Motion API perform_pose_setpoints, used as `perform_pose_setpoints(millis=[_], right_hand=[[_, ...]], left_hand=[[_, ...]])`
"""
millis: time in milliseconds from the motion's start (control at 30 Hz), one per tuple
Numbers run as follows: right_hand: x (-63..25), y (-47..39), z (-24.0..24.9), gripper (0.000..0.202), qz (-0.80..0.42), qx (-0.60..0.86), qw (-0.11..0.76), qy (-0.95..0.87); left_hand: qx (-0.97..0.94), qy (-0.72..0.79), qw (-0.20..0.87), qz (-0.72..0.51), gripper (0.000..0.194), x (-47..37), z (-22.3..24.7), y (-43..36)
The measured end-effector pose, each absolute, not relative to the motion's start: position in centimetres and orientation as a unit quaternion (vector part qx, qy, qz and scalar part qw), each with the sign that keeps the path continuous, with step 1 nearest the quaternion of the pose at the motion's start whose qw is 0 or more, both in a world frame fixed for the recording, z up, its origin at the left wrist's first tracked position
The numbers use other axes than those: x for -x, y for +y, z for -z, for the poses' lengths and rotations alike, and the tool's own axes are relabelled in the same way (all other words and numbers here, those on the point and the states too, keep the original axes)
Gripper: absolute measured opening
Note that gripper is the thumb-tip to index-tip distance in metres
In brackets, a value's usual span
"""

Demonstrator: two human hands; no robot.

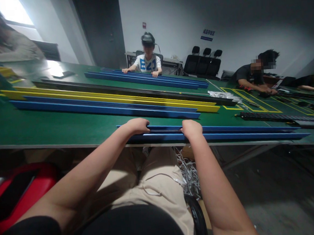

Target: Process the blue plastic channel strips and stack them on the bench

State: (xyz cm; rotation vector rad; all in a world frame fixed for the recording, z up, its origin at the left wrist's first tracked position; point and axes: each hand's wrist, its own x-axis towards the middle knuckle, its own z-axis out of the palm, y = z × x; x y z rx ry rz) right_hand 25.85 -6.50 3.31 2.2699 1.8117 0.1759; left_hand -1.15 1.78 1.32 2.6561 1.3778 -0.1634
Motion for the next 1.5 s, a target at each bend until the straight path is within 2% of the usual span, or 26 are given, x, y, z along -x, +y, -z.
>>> perform_pose_setpoints(millis=[1167,1500], right_hand=[[-25.7,-6.7,-3.1,0.034,-0.056,-0.783,0.082,0.614],[-25.6,-6.9,-2.9,0.032,-0.052,-0.794,0.076,0.601]], left_hand=[[-0.879,0.463,0.101,0.049,0.05,-10.1,-1.9,0.1],[-0.902,0.427,0.071,0.001,0.043,-10.5,-0.7,-0.3]])
